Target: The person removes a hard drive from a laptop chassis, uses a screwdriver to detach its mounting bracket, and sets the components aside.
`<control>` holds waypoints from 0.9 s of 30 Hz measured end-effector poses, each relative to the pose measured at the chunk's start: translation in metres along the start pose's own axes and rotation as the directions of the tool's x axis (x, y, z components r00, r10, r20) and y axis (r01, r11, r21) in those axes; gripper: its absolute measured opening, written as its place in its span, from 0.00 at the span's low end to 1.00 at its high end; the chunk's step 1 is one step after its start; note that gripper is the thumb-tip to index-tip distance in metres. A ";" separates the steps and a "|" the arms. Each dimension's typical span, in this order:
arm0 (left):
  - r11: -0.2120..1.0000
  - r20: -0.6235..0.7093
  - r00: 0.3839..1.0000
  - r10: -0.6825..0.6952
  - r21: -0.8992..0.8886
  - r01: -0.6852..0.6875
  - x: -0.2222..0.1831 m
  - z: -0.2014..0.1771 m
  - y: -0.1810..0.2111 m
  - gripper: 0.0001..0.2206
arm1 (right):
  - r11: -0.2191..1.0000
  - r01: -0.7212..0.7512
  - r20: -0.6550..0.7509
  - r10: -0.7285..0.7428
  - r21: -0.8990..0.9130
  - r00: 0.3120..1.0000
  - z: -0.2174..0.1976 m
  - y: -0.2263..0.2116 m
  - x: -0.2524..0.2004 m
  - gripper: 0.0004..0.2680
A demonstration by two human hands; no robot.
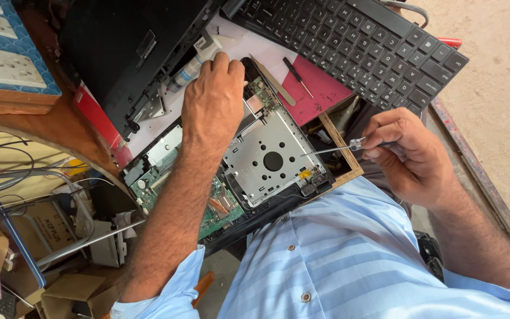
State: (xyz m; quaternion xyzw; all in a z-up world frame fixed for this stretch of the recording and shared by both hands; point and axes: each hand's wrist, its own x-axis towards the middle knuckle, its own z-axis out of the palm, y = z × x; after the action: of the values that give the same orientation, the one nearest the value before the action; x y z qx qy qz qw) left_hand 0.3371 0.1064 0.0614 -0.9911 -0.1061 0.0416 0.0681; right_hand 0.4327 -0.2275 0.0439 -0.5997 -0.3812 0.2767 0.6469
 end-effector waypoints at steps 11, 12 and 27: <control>1.000 0.047 0.999 0.001 -0.029 0.000 0.005 -0.002 0.000 0.11 | 0.975 0.096 0.003 -0.098 -0.202 0.995 0.005 -0.008 0.011 0.07; 0.999 0.078 0.997 0.004 -0.046 0.000 0.006 -0.002 -0.002 0.12 | 0.975 0.092 0.003 -0.093 -0.203 0.996 0.005 -0.008 0.011 0.07; 0.969 -0.098 0.995 -0.014 -0.249 -0.011 -0.013 0.003 -0.028 0.06 | 0.962 0.085 0.006 -0.086 -0.261 0.996 0.002 -0.005 0.013 0.07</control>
State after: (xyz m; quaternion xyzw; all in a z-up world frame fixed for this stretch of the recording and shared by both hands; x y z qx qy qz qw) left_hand 0.3184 0.1316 0.0630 -0.9926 -0.1075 -0.0213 -0.0515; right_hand 0.4373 -0.2163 0.0512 -0.6635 -0.4382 0.1943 0.5745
